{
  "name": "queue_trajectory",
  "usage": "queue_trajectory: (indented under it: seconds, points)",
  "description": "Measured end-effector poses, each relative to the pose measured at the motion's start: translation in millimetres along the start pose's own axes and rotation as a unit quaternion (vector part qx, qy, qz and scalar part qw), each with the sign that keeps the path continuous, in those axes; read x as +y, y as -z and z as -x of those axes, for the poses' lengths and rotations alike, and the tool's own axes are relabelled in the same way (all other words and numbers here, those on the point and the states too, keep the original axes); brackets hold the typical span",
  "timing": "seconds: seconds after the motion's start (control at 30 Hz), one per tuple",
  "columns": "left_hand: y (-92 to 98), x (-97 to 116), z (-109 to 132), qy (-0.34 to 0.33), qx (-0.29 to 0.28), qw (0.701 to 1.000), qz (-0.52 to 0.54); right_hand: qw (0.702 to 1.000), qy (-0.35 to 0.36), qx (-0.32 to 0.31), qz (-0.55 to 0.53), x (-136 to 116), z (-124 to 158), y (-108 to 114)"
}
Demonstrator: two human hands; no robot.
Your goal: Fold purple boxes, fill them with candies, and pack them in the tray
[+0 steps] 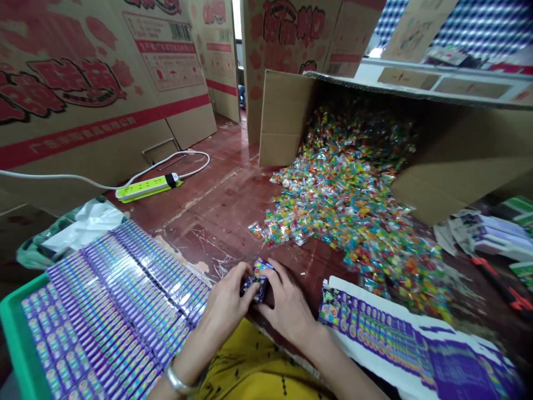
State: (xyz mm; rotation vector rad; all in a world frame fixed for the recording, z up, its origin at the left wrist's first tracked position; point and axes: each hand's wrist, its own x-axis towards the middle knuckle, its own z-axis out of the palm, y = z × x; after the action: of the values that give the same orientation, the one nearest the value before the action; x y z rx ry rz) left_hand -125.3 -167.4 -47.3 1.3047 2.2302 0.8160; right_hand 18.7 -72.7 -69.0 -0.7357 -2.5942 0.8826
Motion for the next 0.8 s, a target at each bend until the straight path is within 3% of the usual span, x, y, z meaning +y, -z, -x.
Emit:
queue_trajectory:
  seconds: [0.1,0.23,0.43,0.6,0.7,0.8]
  points:
    - [2.2,0,1,-0.004,-0.01,1.0,-0.001,0.999,0.015,0.026,-0.023,-3,-1,2]
    - [10.0,2,5,-0.003,-0.032,0.999,0.016,0.998,0.045,0.033,0.005,-19,-6,22]
    - [17.4,7,10,0.024,-0.068,0.971,0.23,0.992,0.09,-0.015,0.092,-42,-17,45]
    - [19.3,0,11,0.048,-0.084,0.949,0.299,0.987,0.133,-0.053,0.068,-44,-22,50]
    - [31.5,-10,15,0.078,-0.111,0.933,0.332,0.979,0.174,-0.091,0.055,-38,-28,54]
    - [55.7,-19,22,0.102,-0.153,0.916,0.355,0.96,0.247,-0.124,0.055,-39,-42,56]
